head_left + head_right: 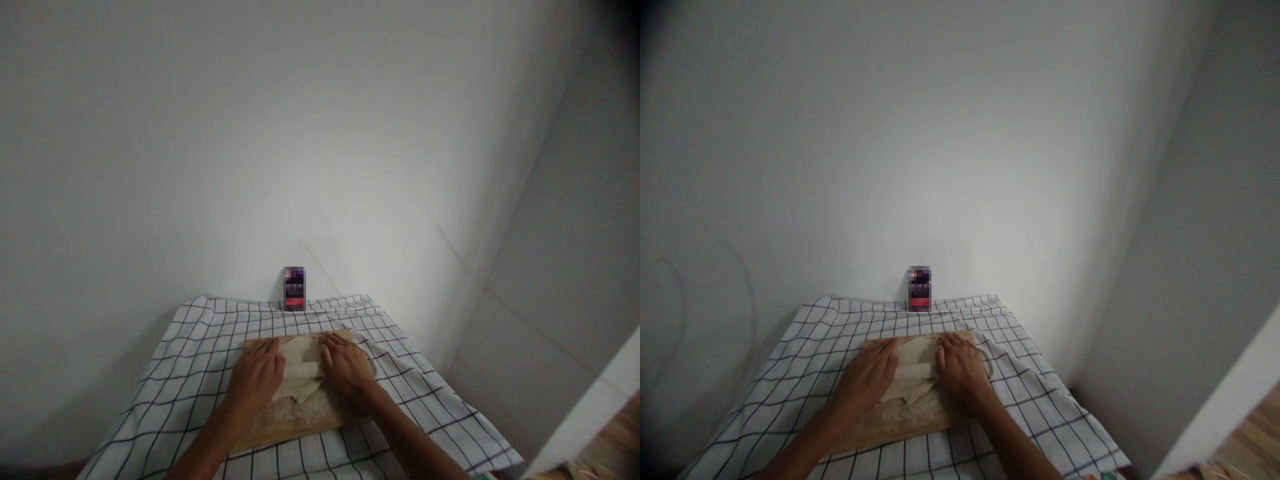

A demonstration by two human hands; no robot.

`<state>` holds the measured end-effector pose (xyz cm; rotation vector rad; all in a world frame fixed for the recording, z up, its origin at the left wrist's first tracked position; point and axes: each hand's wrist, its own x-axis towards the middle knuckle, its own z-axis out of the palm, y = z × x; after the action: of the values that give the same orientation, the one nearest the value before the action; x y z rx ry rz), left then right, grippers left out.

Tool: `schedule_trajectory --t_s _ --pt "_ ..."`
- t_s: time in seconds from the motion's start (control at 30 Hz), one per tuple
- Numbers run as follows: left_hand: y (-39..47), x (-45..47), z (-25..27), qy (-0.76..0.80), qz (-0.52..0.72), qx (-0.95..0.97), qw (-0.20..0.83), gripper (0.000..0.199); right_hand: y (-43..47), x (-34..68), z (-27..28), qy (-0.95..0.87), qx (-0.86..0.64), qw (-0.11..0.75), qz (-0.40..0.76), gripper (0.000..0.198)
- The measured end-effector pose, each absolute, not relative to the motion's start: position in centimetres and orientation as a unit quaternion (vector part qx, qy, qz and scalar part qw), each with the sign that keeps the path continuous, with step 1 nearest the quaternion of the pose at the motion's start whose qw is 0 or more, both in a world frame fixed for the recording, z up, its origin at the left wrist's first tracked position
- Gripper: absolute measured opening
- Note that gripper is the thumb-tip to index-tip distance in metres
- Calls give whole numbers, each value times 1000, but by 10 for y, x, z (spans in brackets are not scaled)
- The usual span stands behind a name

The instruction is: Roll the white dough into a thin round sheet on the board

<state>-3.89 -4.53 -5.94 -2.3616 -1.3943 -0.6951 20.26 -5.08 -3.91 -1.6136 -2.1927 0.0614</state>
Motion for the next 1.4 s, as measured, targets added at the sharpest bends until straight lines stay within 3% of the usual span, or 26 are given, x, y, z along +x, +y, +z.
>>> schedule_trajectory --t_s 0.27,0.53,0.77,1.2,1.4 --pt "-7 -36 -47 -551 -109 -816 137 37 29 198 -30 -820 -547 159 59 46" --pt "3 -31 -26 -609 -65 -781 121 33 57 191 -27 -837 -526 137 67 39" --pt "-12 -30 -39 -603 -137 -778 109 35 27 199 -35 -819 -551 155 51 43" --pt "-70 -33 -83 -497 -284 -787 231 44 -100 206 -50 -795 -566 218 6 49" --pt "-89 -42 -95 -468 -304 -795 239 45 -111 207 -54 -800 -560 213 13 49"
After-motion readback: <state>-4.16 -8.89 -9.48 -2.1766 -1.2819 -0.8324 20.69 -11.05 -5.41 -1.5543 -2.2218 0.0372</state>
